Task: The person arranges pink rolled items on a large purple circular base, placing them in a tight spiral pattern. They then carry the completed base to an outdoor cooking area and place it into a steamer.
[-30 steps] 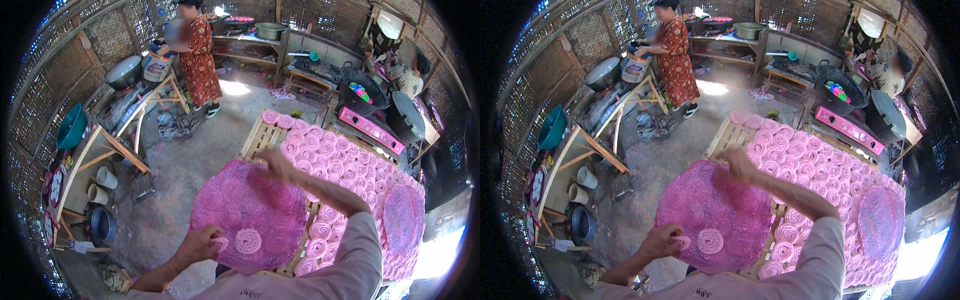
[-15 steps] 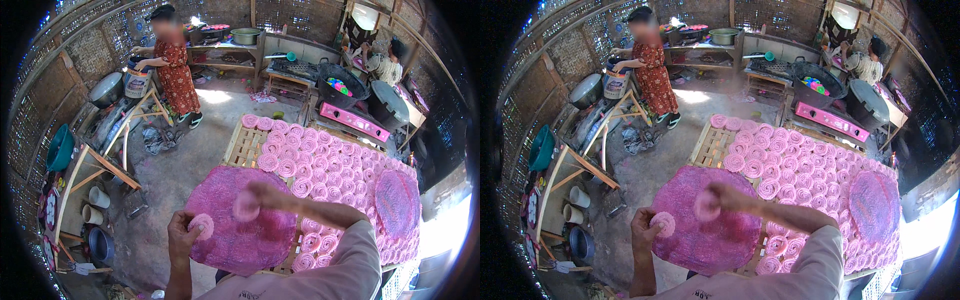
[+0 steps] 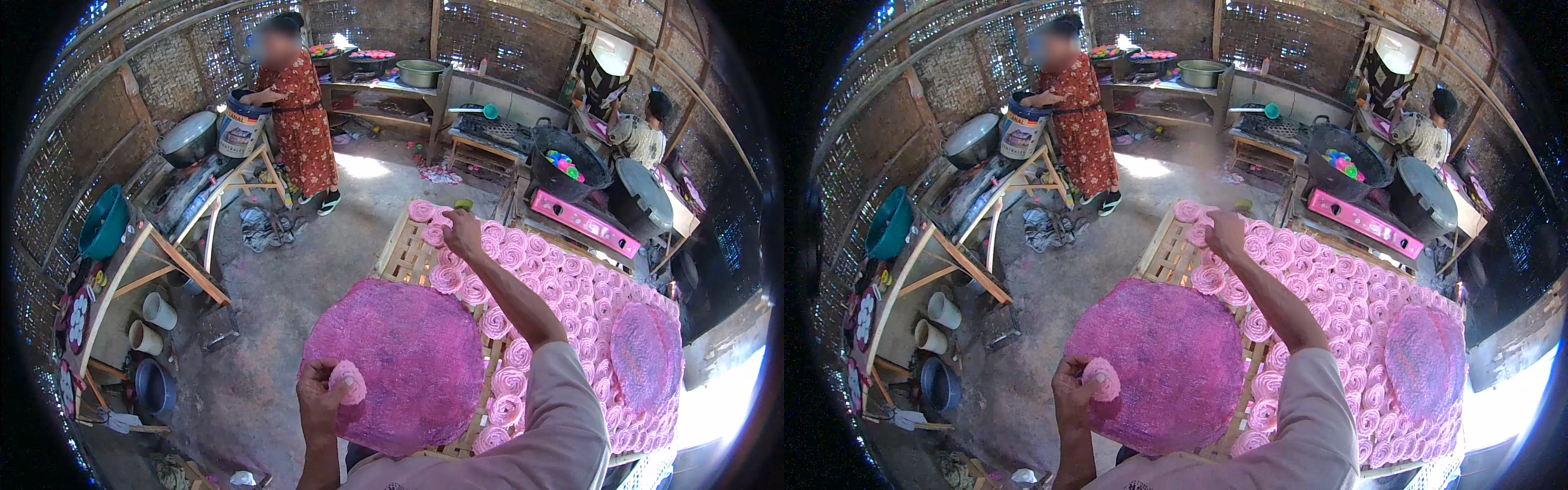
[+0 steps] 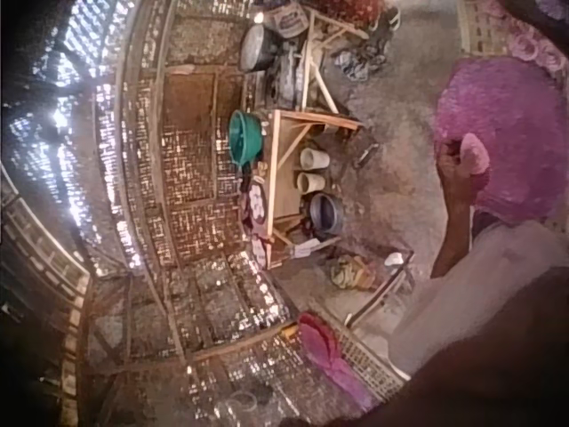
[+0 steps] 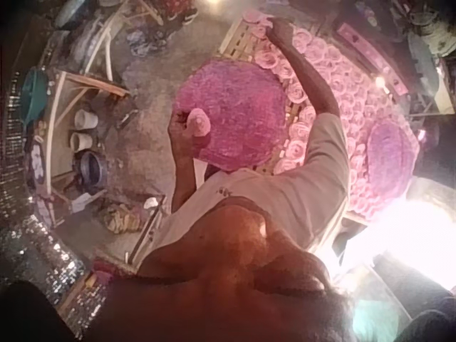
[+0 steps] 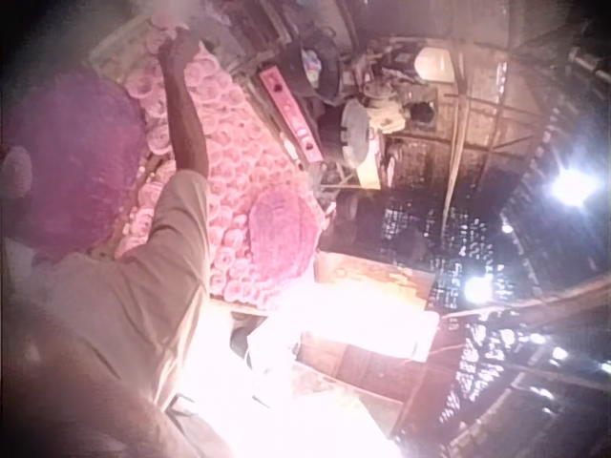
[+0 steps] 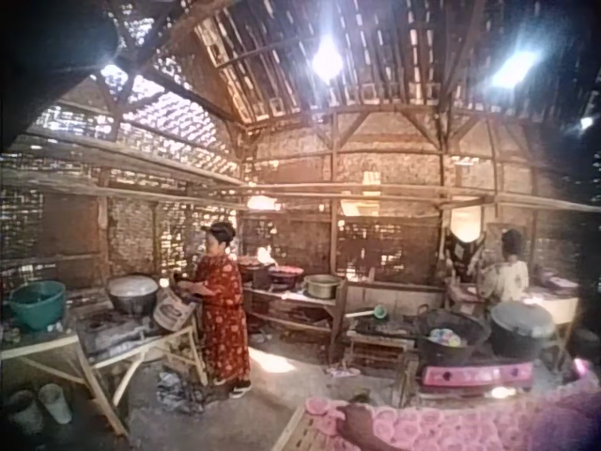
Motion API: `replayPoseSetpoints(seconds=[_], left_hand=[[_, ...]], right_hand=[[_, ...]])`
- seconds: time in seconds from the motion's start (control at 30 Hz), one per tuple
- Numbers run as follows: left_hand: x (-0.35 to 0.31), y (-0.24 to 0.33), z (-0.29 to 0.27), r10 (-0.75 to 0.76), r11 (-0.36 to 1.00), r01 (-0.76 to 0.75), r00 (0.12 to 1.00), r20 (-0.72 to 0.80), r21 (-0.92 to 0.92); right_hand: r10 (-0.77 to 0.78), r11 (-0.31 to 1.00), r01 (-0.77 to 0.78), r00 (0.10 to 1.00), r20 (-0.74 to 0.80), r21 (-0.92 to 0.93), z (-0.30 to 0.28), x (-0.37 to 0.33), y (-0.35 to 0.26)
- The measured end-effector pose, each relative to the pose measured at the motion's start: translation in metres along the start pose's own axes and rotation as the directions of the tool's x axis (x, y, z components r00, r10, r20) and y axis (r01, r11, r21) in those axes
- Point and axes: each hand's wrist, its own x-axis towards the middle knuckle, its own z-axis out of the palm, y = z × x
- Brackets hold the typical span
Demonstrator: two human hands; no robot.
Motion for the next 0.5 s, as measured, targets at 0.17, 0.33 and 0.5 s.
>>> replayPoseSetpoints(seconds=[0.17,0.33,0.5], left_hand=[[0.028,0.011,0.037,0.234,0.895,-0.228,0.972,0.032,0.383],[0.037,0.029,0.077,0.382,0.454,-0.701,0.710,0.591,0.549],[0.018,0.011,0.035,0.342,0.576,-0.483,0.875,0.343,0.659]], right_hand=[[-0.098,0.538,-0.599,0.654,0.750,0.593,-0.059,-0.070,-0.129],[-0.160,0.078,-0.886,0.441,0.883,0.457,-0.077,-0.085,-0.151],[0.208,0.304,-0.684,0.727,0.655,0.663,-0.034,-0.028,-0.105]])
